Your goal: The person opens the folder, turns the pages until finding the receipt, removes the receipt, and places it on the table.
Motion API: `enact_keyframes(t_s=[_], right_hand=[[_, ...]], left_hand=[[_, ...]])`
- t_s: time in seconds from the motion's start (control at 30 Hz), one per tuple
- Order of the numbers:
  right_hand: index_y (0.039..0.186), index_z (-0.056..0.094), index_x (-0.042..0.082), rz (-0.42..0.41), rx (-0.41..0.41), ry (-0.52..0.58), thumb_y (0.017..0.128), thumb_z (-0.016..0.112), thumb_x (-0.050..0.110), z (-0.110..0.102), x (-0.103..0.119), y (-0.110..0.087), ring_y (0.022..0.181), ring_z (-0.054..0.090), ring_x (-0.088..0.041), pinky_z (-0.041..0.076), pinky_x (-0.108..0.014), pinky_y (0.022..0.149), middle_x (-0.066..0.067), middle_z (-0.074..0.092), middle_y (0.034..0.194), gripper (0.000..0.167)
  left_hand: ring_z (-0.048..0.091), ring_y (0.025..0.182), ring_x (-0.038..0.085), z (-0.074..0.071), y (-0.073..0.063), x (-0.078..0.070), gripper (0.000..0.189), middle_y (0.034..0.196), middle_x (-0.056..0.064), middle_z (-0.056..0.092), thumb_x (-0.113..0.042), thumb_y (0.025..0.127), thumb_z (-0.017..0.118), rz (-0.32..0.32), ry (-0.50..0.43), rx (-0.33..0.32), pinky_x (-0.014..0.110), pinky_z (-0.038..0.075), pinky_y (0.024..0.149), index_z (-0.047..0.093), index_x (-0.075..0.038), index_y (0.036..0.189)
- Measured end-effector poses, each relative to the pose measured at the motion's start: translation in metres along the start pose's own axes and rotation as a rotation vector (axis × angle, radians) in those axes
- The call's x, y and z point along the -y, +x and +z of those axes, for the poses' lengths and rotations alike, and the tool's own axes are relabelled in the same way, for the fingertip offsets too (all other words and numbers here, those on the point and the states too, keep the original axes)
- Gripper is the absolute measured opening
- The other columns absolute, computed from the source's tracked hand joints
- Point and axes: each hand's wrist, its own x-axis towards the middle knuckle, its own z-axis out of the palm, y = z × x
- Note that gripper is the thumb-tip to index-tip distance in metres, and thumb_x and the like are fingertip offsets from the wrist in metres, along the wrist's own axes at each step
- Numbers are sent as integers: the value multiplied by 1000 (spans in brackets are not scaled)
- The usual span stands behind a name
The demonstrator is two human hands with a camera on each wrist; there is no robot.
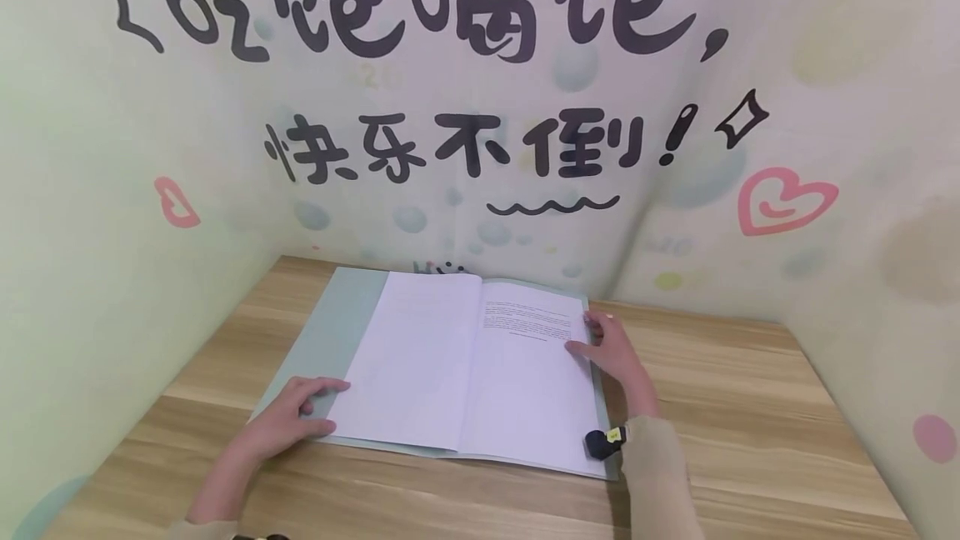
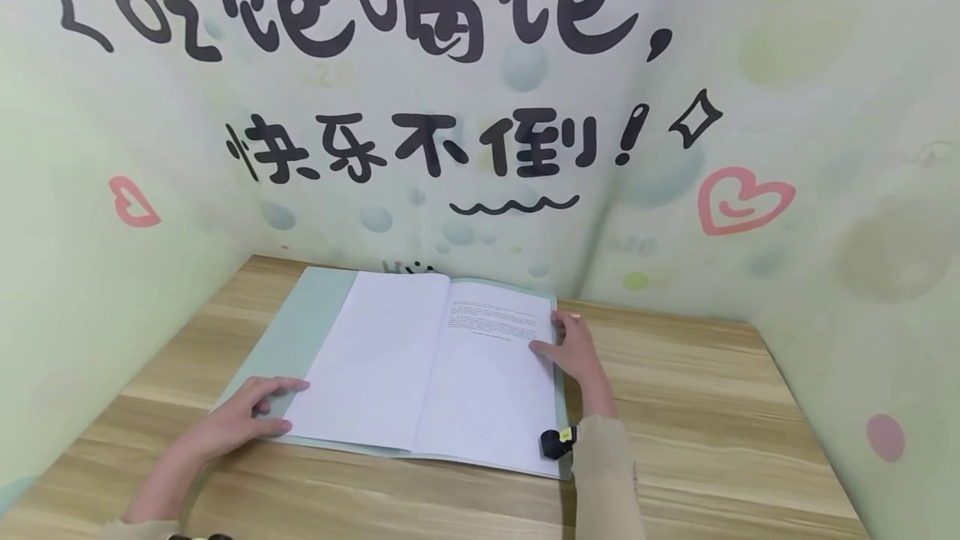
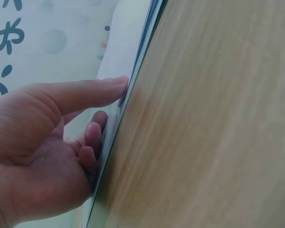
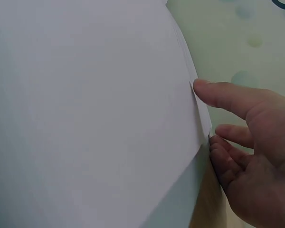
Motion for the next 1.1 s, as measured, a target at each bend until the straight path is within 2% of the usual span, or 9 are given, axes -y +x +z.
enact_keyframes(t_s=[0.17,0.43,0.57,0.93,1.1], right_hand=[[147,37,-4,42,67,36,83,78,24,-7,-4,6,129,44,-40,37,-53,111,-25,43,141,81],[144,41,-4,58,128,-5,80,81,21,-13,-3,11,120,44,-36,38,-51,107,-25,48,137,80],[144,41,-3,60,124,-3,80,81,19,-12,-2,12,121,44,-36,38,-52,107,-25,47,136,79],[149,32,2,83,67,120,82,78,10,-9,0,8,126,42,-37,38,-51,108,-24,45,141,83],[151,29,6,77,53,176,85,74,6,-9,1,6,123,45,-35,42,-45,102,-24,48,137,80]], left_hand=[[35,89,22,1,1,0,52,112,17,44,-15,80,76,-8,8,9,26,31,71,61,-7,128],[34,89,22,4,1,4,53,111,16,43,-15,79,77,-15,10,9,26,31,71,61,-8,129],[34,88,21,4,1,6,52,110,15,44,-15,79,77,-7,13,-2,26,31,70,61,-9,128],[35,89,22,3,0,4,52,110,16,44,-15,79,77,-5,15,-7,26,31,71,61,-9,128],[35,89,21,3,0,5,51,111,15,45,-14,79,77,-3,26,-8,25,31,71,61,-9,128]])
